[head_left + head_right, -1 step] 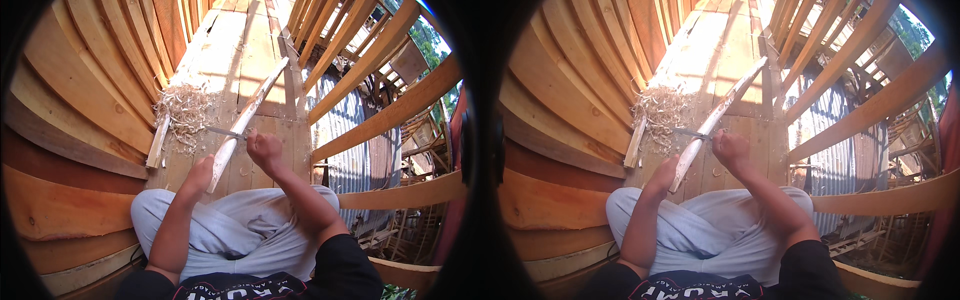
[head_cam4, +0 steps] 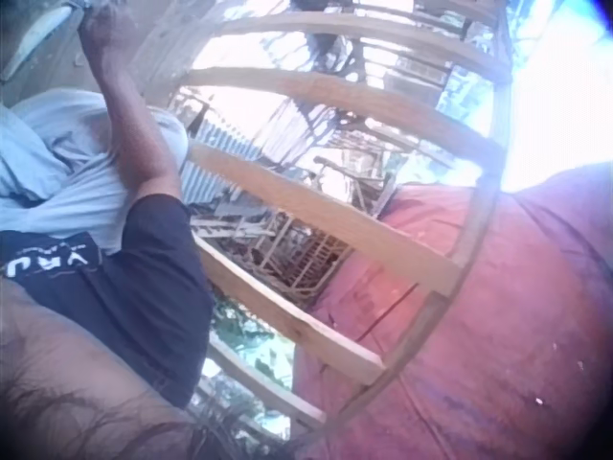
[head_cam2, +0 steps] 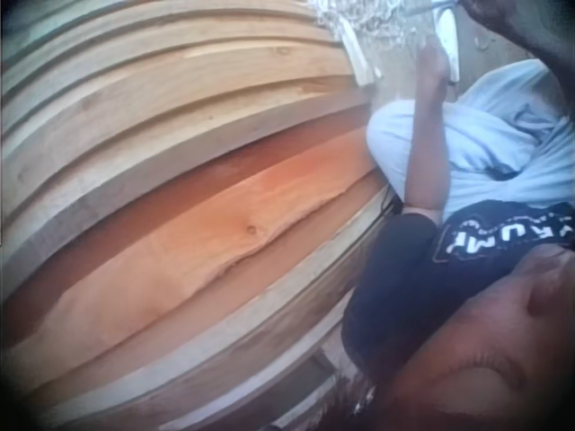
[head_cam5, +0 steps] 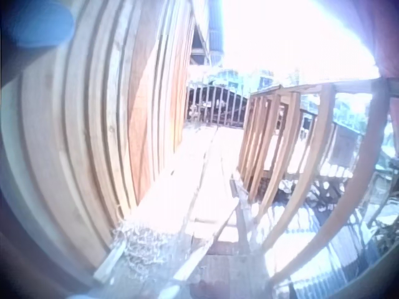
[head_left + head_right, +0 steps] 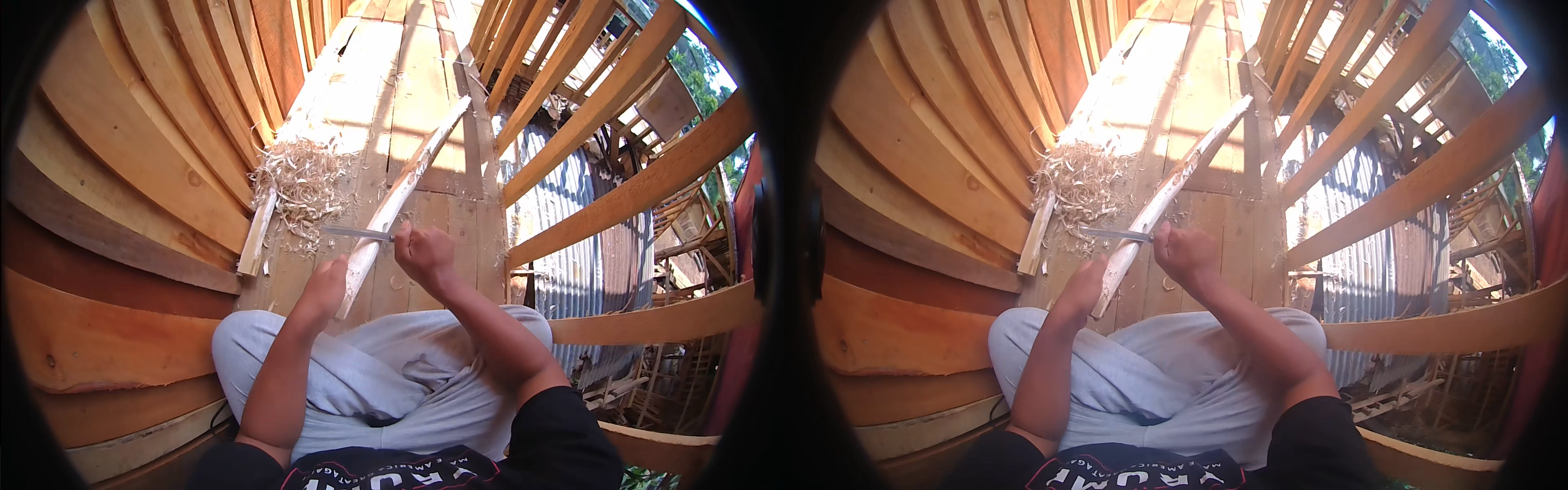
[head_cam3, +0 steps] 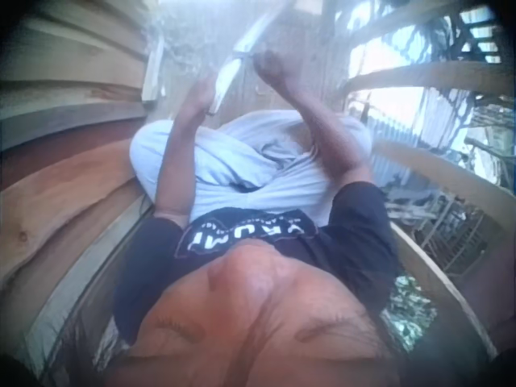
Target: The person sits on a wooden floor and uses a knife to shave thin strips from a rectangular wooden plank. Wood shavings accumulate on the floor as the person repeatedly scrapes the tool along the plank's surface.
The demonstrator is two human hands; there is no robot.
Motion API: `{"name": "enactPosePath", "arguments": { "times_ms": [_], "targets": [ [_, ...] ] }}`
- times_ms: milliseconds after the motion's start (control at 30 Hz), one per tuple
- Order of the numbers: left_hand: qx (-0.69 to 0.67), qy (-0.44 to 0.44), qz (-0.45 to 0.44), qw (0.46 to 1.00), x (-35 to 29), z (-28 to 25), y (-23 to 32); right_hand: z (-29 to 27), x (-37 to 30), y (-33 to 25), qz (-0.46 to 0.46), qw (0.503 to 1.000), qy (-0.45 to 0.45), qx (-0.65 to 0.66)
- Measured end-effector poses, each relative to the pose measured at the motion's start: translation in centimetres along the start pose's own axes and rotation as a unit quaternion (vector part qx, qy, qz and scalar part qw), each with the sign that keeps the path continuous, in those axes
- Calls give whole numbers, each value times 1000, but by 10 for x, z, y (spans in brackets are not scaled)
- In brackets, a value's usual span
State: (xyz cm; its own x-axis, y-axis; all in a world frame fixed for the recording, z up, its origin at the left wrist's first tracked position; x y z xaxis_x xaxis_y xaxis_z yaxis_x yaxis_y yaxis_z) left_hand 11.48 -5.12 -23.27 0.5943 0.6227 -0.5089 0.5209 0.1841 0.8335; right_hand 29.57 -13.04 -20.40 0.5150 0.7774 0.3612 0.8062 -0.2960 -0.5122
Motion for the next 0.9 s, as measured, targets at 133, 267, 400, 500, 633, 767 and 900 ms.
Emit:
{"name": "enactPosePath", "arguments": {
  "times_ms": [133, 267, 400, 500, 633, 767, 900],
  "targets": [
    [43, 35, 51, 997, 6, 3, -13, -2, 17, 24, 22, 1000, -12, 15],
    [-59, -54, -30, 996, -7, 4, 12, -8, 19, 14, 23, 999, 25, -13],
    [59, 29, 32, 997, 0, 2, 2, 3, 4, -4, -62, 997, -41, -11],
    [42, 13, 31, 999, -4, 12, 7, -3, 29, 48, -5, 1000, 10, -18],
    [61, 22, 32, 997, 0, 1, 4, 5, 7, 4, -4, 1000, -27, -7],
    [72, 37, 53, 995, -4, 6, -1, 0, 28, 38, 27, 1000, -5, 0],
    [73, 28, 56, 995, 2, 3, 8, 3, 22, 37, 65, 997, 10, -44]
  ]
}}
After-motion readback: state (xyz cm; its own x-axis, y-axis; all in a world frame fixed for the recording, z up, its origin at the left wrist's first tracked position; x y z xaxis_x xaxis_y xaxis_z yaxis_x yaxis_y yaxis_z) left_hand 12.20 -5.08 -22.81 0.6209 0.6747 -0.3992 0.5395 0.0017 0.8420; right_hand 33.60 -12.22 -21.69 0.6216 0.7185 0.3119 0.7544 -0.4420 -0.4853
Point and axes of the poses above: each hand's wrist, its own x-axis towards the middle knuckle, its own z-axis out of the palm, y = z × x, the point moved 4 cm from there along x, towards the middle knuckle, and after that the axes turned 5 degrees about x, right-handed, at the moved point
